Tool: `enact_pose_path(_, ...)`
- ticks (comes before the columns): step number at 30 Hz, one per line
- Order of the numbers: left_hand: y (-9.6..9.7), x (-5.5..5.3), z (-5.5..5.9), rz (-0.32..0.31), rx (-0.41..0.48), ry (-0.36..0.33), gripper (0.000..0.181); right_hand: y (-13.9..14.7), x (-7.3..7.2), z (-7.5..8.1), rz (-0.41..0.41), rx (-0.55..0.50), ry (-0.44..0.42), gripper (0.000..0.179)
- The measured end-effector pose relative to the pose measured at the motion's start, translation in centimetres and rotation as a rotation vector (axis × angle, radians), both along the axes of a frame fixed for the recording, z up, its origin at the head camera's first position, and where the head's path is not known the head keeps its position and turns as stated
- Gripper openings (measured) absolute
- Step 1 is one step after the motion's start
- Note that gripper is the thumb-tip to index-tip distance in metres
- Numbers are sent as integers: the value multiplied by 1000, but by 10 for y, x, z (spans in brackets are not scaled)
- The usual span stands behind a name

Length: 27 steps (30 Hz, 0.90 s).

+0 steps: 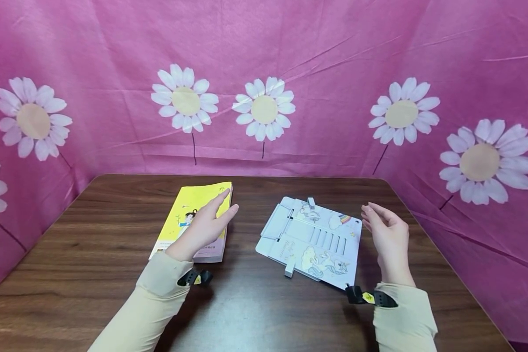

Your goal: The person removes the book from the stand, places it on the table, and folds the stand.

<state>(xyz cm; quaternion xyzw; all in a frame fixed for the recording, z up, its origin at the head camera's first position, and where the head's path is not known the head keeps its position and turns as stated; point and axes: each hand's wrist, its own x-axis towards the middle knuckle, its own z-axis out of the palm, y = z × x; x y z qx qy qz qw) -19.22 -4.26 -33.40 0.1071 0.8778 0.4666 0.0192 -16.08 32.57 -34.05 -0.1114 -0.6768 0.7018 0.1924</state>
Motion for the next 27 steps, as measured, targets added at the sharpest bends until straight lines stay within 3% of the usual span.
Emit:
enact_pose_path(5,-2,-1,-1,25,-12,13,67,-3,-5,1,-55,70,-79,55)
enact_pose_path(9,1,-2,-7,5,4,1,67,-2,-9,-1,-76,189,-230,59)
enact_pose_path(14,11,0,-19,-48,36,-20,67,0,-11,-9,-7,329,-398,66)
enact_pose_path(27,32,5,-37,-159,56,-133,65,10,-13,-26,106,321,-506,75)
